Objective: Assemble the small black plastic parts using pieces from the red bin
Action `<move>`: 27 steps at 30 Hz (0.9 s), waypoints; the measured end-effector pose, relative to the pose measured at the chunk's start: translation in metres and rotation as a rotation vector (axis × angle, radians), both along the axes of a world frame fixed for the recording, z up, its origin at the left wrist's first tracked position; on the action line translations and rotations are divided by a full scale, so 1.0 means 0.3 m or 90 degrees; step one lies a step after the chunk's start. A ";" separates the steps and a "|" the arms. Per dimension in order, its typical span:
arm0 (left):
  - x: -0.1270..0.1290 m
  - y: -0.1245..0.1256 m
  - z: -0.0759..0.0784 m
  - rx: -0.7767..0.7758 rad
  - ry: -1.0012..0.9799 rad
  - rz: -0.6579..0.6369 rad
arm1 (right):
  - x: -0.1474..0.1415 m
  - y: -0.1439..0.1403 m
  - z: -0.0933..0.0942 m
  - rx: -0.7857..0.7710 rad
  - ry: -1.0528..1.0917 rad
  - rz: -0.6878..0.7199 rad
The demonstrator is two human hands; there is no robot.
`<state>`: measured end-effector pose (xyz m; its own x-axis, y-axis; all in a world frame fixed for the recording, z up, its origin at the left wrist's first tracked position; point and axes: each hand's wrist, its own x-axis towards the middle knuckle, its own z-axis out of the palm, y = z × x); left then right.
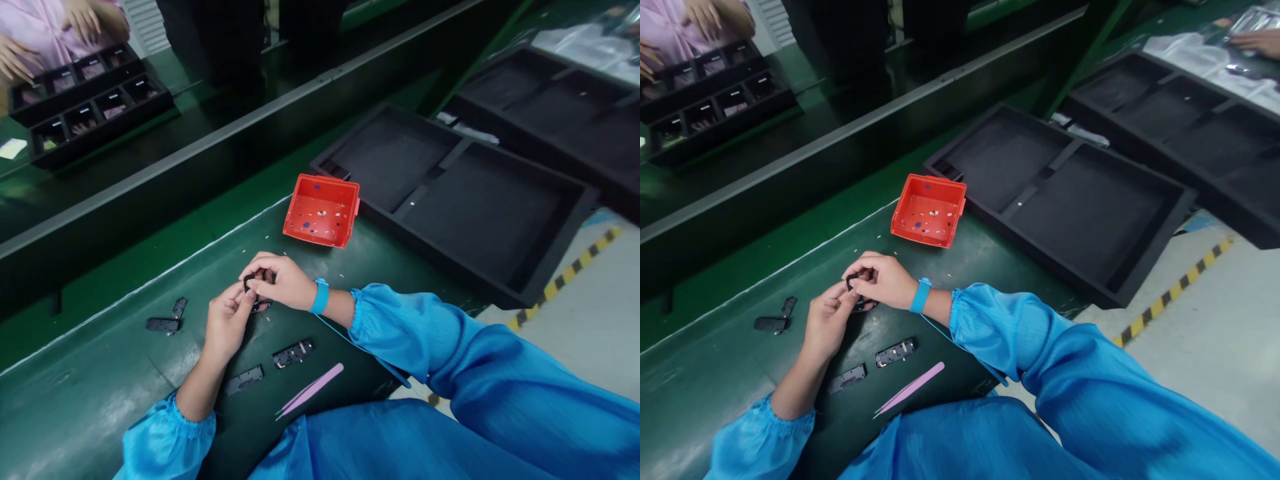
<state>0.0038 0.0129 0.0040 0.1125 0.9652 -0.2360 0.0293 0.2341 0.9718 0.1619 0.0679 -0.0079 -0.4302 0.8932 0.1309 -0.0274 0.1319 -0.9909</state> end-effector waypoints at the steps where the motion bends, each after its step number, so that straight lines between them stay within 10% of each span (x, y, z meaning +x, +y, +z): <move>1: 0.000 0.000 0.000 -0.001 0.000 0.000 | 0.000 0.000 0.001 -0.006 -0.001 0.001; 11: -0.002 -0.004 -0.006 -0.001 -0.002 -0.014 | 0.003 0.000 0.010 -0.021 -0.003 0.000; 18: 0.000 -0.017 0.018 0.111 0.215 -0.018 | -0.005 0.003 0.001 -0.039 -0.006 0.020; 27: -0.018 0.009 -0.012 0.034 -0.057 0.200 | 0.023 -0.057 0.025 0.344 -0.205 -0.115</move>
